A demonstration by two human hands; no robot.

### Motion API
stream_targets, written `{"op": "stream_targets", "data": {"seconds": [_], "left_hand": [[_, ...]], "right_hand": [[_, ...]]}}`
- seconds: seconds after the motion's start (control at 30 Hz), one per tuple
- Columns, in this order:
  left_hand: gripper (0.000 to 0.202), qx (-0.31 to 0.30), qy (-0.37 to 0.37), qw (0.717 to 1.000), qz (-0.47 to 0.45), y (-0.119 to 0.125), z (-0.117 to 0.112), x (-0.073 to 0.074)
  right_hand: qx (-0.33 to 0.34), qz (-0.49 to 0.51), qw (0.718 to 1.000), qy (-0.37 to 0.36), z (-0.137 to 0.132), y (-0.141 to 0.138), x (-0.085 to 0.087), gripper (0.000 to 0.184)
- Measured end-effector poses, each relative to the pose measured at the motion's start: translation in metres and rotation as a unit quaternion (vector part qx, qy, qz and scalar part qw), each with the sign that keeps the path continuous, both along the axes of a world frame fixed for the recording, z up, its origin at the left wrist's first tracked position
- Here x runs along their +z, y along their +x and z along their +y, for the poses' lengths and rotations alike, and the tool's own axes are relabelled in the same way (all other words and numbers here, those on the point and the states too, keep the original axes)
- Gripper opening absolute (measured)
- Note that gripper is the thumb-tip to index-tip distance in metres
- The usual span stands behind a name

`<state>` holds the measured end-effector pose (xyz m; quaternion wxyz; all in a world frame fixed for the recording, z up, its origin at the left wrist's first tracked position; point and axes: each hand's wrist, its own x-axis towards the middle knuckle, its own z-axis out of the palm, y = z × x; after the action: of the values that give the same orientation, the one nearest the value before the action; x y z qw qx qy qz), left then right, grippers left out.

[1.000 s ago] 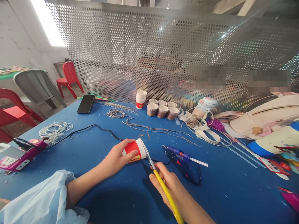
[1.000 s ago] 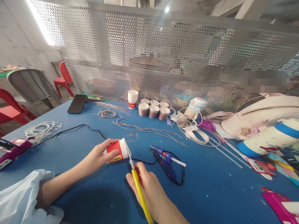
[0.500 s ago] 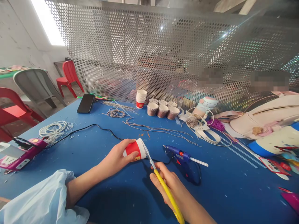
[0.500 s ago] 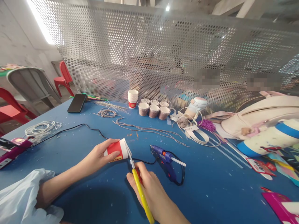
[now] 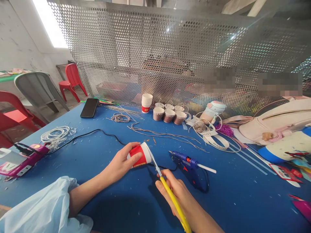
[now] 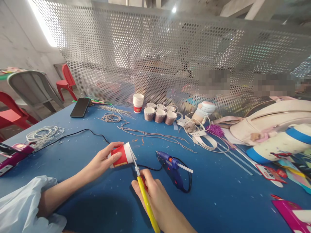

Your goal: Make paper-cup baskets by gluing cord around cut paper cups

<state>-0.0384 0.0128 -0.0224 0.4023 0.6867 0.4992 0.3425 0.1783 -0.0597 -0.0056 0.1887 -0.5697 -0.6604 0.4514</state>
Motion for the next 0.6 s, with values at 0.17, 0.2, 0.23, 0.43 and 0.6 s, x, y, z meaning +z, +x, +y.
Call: {"op": "stream_targets", "data": {"seconds": [0.17, 0.2, 0.23, 0.43, 0.6], "left_hand": [[0.042, -0.003, 0.003, 0.999, 0.045, 0.0002, -0.0006, 0.0013], [0.04, -0.005, 0.018, 0.998, 0.055, 0.0005, -0.0009, 0.0013], [0.039, -0.006, 0.035, 0.997, 0.064, 0.0007, -0.001, 0.0012], [0.035, -0.002, 0.097, 0.991, 0.088, 0.0013, -0.0011, -0.0009], [0.034, -0.002, 0.109, 0.989, 0.095, 0.0006, -0.0005, -0.0024]], "right_hand": [[-0.002, -0.012, 0.999, 0.033, 0.0002, 0.0007, -0.0002, 0.025], [-0.002, -0.014, 0.999, 0.035, 0.0002, 0.0007, 0.0002, 0.025], [-0.001, -0.015, 0.999, 0.034, 0.0003, 0.0006, 0.0007, 0.026], [-0.001, -0.017, 1.0, 0.026, 0.0006, 0.0012, -0.0016, 0.028], [-0.009, -0.003, 1.0, 0.011, 0.0019, 0.0015, -0.0074, 0.026]]}}
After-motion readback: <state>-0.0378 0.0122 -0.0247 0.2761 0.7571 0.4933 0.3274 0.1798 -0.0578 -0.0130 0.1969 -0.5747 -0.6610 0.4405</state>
